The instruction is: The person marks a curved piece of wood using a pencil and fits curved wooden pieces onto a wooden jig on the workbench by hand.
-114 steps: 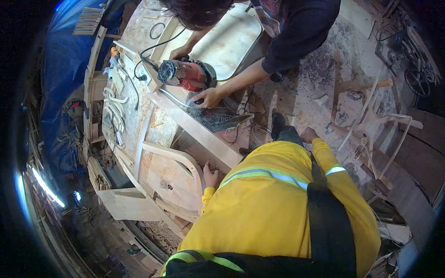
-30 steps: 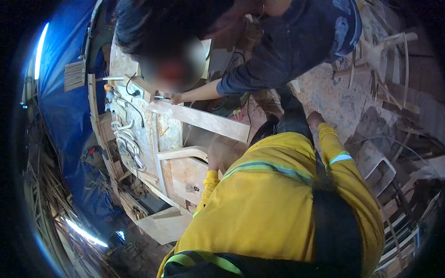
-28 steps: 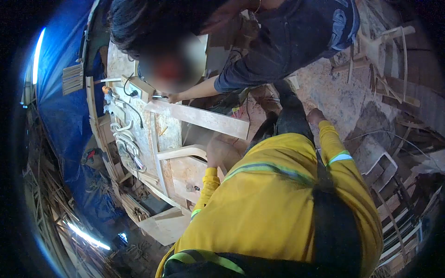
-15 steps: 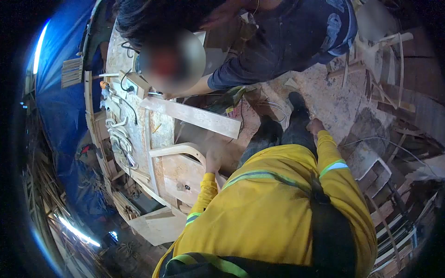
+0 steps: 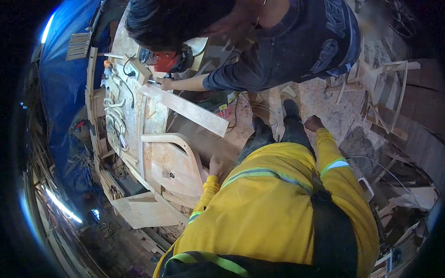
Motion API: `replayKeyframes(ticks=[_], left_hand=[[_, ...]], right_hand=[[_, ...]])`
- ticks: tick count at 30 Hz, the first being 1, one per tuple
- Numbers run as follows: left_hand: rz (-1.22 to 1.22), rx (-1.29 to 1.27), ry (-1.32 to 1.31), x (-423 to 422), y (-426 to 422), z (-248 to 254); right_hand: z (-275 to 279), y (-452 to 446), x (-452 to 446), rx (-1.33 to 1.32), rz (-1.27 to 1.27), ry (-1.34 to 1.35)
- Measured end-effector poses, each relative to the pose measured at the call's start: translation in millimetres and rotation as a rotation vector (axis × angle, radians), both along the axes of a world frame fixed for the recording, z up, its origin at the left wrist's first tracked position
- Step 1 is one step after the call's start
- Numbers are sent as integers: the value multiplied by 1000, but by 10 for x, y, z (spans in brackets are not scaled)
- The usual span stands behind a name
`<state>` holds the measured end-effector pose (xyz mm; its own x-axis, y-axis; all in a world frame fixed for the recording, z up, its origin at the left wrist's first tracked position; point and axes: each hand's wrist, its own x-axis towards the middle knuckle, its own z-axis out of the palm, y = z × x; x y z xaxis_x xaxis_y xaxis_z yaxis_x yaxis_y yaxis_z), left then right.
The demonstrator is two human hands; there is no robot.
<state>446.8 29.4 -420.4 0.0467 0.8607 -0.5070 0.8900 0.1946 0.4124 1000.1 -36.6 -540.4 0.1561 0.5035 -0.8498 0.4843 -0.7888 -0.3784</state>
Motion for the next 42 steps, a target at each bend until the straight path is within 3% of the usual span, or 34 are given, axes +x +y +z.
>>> replayKeyframes(ticks=[4,7,13,26,31,42], left_hand=[[33,11,-36,73,-97,1],[13,42,-48,115,-120,-23],[14,35,27,317,-174,139],[67,-4,43,327,-301,112],[76,-23,85,392,-287,207],[43,10,50,387,-233,211]], right_hand=[[312,148,95,-83,125,-26],[-22,41,137,-59,-50,-29],[-103,67,221,74,-30,102],[-18,156,246,-1,17,15],[-291,38,253,2,92,57],[-348,58,242,-9,19,66]])
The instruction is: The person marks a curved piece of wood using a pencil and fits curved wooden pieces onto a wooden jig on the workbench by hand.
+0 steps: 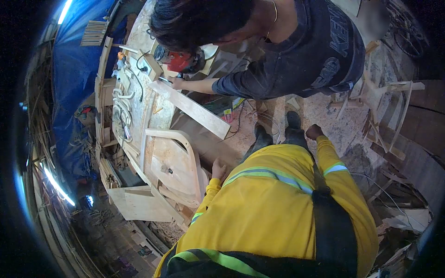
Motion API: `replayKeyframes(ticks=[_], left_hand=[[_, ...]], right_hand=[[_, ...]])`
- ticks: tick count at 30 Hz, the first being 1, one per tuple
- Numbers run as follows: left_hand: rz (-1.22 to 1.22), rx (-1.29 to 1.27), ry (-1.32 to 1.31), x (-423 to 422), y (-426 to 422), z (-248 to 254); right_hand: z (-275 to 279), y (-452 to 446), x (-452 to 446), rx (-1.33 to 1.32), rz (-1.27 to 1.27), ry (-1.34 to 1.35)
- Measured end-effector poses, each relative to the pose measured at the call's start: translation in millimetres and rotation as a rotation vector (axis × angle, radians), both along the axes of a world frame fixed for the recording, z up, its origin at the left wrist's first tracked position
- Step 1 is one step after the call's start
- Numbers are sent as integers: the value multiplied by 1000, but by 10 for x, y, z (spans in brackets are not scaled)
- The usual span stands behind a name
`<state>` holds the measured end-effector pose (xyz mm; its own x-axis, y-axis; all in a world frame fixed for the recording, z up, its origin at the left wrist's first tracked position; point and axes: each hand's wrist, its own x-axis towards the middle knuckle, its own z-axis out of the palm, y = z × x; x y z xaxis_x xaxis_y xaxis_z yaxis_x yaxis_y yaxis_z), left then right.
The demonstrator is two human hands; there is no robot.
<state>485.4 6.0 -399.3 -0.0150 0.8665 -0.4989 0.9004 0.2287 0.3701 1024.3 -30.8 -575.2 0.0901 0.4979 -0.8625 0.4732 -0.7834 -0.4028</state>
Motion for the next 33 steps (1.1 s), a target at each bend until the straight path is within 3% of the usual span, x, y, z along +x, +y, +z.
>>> replayKeyframes(ticks=[5,10,13,16,19,22,25,28,29,31,33], left_hand=[[-18,26,36,18,9,20],[-2,18,26,15,3,27],[1,19,30,23,-14,33],[-4,31,38,-8,-40,-30],[7,40,13,-8,-50,-40],[15,27,14,42,-31,16],[1,45,25,60,-33,20],[18,56,7,28,-45,-31],[31,55,-3,14,-54,-52],[7,58,22,20,-43,-22],[0,55,26,44,-28,17]], right_hand=[[150,66,-13,34,73,-41],[-163,31,63,143,293,-10],[-156,39,57,143,243,-5],[23,75,10,56,-14,-10],[175,225,23,-9,419,-113],[-284,73,53,173,504,-178],[-207,109,64,99,494,-172],[-286,105,81,241,717,-211],[-330,87,96,215,631,-181],[125,177,36,151,286,-66],[312,237,41,98,165,-35]])
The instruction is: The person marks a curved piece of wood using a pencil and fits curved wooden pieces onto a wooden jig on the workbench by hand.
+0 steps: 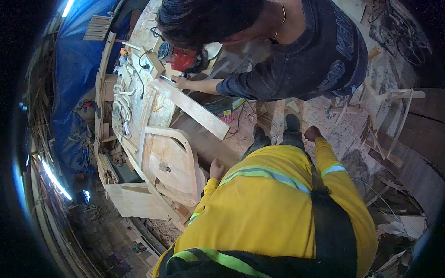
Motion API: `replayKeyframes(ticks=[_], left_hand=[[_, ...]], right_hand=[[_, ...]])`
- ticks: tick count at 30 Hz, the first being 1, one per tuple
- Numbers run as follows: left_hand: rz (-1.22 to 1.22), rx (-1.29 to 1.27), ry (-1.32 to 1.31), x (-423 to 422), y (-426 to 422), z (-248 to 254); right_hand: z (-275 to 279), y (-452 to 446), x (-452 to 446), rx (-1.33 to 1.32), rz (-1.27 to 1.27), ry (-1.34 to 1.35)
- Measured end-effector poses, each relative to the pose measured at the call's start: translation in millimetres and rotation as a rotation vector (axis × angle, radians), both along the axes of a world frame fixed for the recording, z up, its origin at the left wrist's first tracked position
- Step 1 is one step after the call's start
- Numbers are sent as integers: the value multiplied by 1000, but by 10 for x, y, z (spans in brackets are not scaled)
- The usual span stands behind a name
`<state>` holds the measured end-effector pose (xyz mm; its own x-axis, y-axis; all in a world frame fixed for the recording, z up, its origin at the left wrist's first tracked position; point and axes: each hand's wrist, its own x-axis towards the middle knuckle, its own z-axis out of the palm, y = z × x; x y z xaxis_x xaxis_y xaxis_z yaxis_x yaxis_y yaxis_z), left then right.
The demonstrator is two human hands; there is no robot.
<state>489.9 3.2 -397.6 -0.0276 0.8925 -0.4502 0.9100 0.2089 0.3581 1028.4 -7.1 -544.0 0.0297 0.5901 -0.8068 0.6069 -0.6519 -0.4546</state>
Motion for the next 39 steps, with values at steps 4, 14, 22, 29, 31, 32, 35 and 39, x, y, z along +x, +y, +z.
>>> replayKeyframes(ticks=[4,14,22,29,31,32,35,39], left_hand=[[4,-13,0,11,12,19],[12,-1,-17,-12,6,-38],[-11,16,14,-24,-4,-85],[-10,56,21,9,-27,-54],[-1,8,25,21,-4,-22],[4,-16,26,30,4,-6],[-16,25,26,-6,-23,-84],[31,-54,20,80,2,20]], right_hand=[[-241,-37,4,-95,2,-34],[-357,-40,48,-50,85,8],[-423,-100,35,-127,-107,14],[-308,-50,26,-82,-61,11],[-259,-37,17,-64,-63,10],[-232,-32,15,-65,-67,7],[-170,-11,26,-77,-75,5],[-332,-29,57,-103,-36,14]])
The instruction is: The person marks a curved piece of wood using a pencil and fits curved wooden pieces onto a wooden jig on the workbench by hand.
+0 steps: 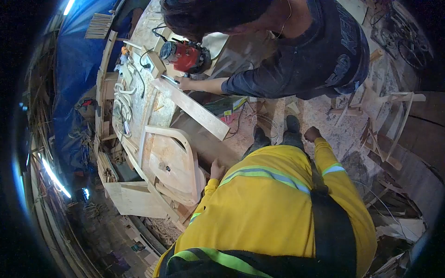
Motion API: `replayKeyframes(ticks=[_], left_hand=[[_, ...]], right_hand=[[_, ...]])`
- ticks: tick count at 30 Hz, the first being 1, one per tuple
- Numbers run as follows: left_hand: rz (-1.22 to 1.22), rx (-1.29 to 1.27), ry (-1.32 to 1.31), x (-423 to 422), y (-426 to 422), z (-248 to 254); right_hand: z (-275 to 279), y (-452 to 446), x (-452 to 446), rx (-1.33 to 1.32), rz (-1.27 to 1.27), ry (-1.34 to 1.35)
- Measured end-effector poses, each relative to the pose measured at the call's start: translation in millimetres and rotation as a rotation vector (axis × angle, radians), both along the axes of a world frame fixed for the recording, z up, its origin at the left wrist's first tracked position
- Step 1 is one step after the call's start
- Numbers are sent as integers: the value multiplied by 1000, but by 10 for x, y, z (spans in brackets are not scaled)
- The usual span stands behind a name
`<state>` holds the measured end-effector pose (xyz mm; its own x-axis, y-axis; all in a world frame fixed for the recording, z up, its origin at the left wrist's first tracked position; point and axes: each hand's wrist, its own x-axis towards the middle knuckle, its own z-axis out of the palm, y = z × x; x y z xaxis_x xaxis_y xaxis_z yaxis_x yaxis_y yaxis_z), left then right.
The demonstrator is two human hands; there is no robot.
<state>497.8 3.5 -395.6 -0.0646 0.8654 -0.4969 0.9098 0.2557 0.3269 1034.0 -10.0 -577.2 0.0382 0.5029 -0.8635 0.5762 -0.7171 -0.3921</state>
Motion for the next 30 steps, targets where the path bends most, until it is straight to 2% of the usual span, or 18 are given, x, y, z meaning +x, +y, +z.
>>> replayKeyframes(ticks=[4,10,13,16,19,23,28,30], left_hand=[[2,0,-21,-10,-16,-21],[15,-7,-4,36,-25,-28],[35,-19,-17,74,-27,-8],[42,-28,-37,71,-45,-59],[52,-11,-86,-41,-88,-261],[48,7,-85,18,-82,-215],[94,-24,-81,65,-66,-189],[88,-11,-89,46,-86,-246]], right_hand=[[-108,-13,16,-30,-78,5],[-43,47,54,39,207,-107],[-23,69,62,68,249,-141],[110,81,104,-2,-25,-12],[214,131,89,73,237,-122],[-79,27,155,88,316,-125],[10,69,172,142,530,-174],[95,91,180,119,515,-164]])
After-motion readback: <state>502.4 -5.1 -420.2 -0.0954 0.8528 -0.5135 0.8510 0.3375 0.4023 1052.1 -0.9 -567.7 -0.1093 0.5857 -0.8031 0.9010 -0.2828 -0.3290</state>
